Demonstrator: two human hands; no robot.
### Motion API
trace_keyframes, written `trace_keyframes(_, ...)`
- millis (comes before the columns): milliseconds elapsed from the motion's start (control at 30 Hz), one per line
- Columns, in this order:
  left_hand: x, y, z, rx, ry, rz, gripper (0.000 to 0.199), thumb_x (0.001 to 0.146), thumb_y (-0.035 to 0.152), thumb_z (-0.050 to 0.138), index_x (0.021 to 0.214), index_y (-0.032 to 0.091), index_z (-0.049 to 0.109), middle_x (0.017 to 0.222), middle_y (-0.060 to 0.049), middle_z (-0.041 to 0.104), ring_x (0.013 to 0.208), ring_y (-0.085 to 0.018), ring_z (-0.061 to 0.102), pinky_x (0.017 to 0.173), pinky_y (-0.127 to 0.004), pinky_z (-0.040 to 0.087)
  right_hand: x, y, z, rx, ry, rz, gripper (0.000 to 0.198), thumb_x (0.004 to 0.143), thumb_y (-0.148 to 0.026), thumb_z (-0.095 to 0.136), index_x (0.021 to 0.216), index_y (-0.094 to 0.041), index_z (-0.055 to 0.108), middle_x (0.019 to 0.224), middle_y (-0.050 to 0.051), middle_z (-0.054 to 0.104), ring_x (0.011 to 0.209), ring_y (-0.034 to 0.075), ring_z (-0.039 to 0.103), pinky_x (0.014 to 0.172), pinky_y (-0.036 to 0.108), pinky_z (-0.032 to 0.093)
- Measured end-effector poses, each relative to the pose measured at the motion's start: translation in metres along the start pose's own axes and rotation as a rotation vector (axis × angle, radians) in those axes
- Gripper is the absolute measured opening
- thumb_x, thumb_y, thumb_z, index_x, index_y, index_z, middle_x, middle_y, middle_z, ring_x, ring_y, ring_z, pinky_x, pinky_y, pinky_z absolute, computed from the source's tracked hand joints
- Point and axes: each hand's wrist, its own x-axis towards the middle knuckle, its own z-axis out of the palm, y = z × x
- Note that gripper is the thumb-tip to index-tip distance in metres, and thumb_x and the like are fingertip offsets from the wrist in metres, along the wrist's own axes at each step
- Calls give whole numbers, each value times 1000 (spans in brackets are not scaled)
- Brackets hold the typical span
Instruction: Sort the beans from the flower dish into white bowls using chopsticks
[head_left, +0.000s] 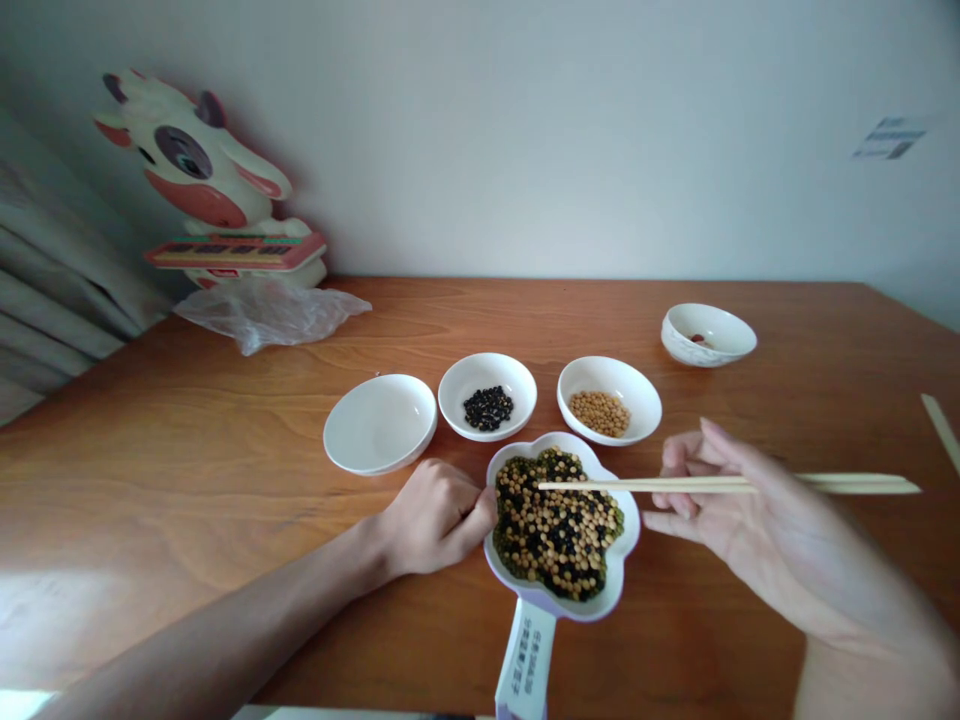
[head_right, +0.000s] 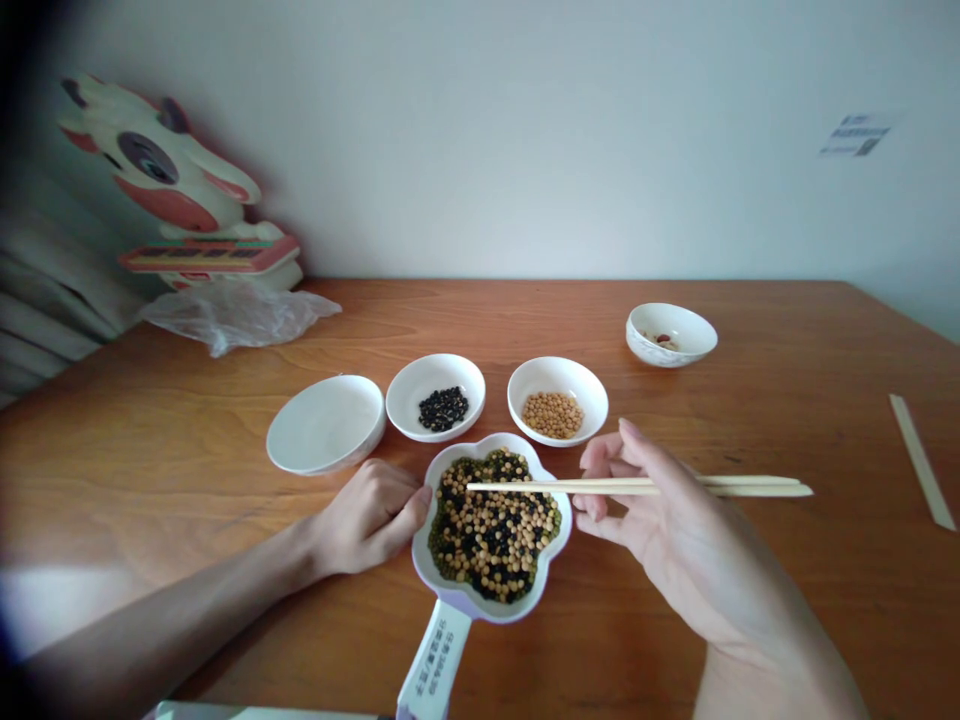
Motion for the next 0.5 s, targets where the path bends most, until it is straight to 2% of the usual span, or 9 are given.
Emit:
trace_keyframes(233, 0, 0, -1, -2, -15, -7, 54, 109, 27, 32, 56, 18, 37, 53, -3, 56, 45, -9, 40, 52, -31, 24, 7, -1, 3, 27, 14, -42, 29, 96, -49, 66, 86, -23, 72, 86, 2, 63, 72, 17, 59, 73, 42, 66)
trace_keyframes(500, 0, -1, 1, 41, 37, 78, 55, 109, 26, 37, 55, 18, 39, 52, -2, 54, 46, -10, 41, 54, -33, 24, 7, -2, 12, -34, -16, -101, 34, 100, -51, 60, 84, -22, 72, 85, 3, 62, 73, 19, 58, 74, 40, 60)
